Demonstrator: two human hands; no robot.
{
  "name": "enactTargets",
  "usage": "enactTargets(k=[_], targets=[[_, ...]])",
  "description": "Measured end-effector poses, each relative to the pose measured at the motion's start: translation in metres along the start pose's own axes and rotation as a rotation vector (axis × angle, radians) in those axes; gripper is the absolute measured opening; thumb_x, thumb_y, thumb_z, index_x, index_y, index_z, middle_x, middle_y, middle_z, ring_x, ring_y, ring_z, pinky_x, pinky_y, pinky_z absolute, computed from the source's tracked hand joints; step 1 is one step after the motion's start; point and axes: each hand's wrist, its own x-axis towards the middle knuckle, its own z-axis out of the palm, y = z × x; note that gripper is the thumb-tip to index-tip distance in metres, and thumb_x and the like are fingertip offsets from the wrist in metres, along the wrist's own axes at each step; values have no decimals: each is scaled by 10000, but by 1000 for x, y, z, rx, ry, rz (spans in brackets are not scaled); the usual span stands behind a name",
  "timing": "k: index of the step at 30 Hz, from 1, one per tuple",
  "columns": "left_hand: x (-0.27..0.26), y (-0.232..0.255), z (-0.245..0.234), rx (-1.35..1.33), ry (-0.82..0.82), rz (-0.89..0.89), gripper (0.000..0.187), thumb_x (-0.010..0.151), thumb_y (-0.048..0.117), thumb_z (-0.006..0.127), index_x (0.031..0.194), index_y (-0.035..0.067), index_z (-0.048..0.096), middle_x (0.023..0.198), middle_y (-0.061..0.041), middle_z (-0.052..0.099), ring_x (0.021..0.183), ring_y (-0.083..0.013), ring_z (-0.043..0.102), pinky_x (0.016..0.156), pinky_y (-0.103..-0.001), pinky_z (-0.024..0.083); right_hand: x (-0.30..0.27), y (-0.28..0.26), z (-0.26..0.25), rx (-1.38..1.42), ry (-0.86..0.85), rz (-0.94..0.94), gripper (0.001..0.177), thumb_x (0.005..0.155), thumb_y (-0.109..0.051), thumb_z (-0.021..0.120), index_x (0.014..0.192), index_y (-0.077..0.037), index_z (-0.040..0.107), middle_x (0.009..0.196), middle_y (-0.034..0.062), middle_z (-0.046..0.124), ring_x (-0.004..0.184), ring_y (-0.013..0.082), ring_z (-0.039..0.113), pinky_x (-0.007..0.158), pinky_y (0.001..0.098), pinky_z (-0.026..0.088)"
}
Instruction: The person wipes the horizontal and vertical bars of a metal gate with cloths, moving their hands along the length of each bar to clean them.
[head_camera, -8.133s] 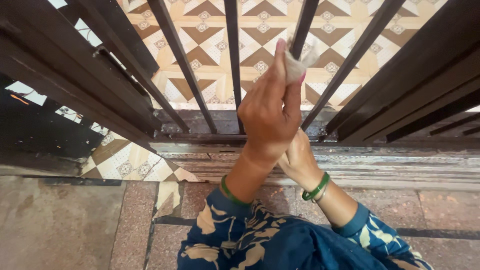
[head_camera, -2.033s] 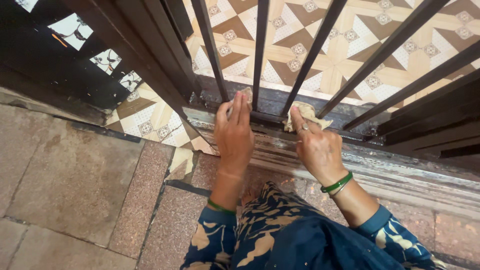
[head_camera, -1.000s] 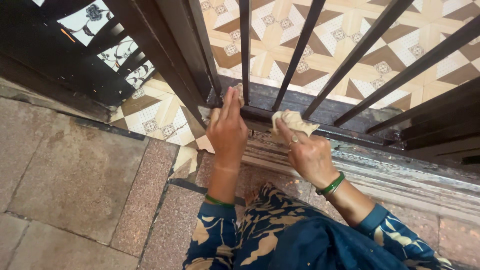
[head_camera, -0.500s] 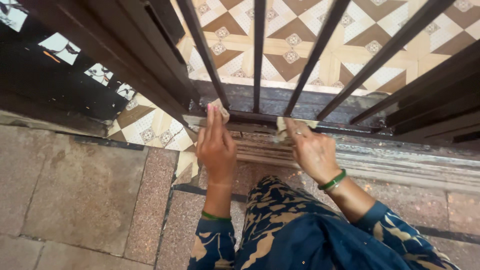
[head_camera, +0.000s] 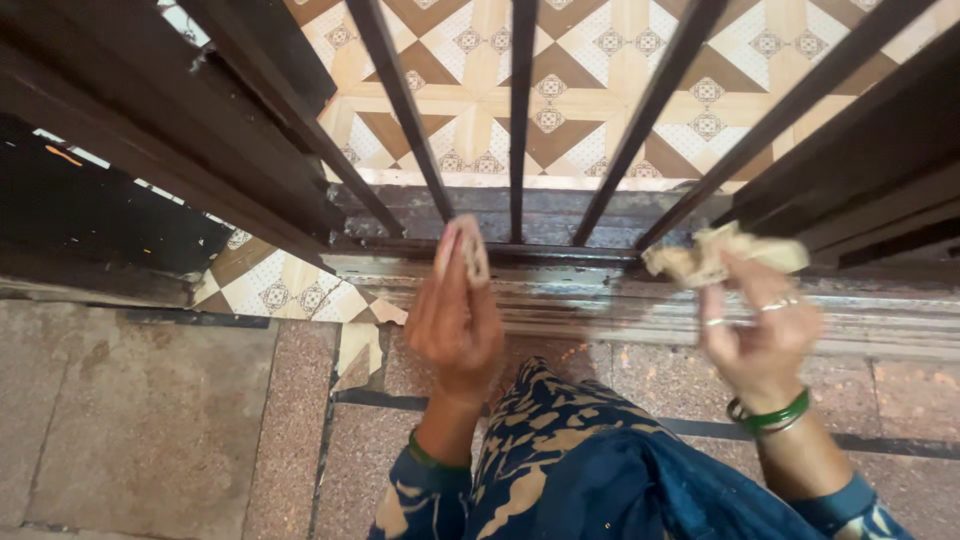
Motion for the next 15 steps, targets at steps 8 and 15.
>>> enactTargets(k=[8, 15], targets=[[36, 5, 70, -63, 105, -147, 281, 1045, 81, 633, 1266, -90, 662, 853, -160, 734, 664, -252, 715, 576, -354, 548, 116, 6, -39, -103, 257, 13, 316, 1036, -40, 627, 1269, 172, 599, 846, 193, 783, 677, 219, 674, 529, 339, 470], [12, -5, 63, -27, 56, -117, 270, 1056, 109, 639, 1244, -83, 671, 879, -165, 738, 697, -249, 713, 606, -366, 536, 85, -4, -30, -69, 128, 136, 170, 1204, -108, 597, 1131, 11, 694, 943, 126, 750, 843, 192, 765, 697, 269, 598]])
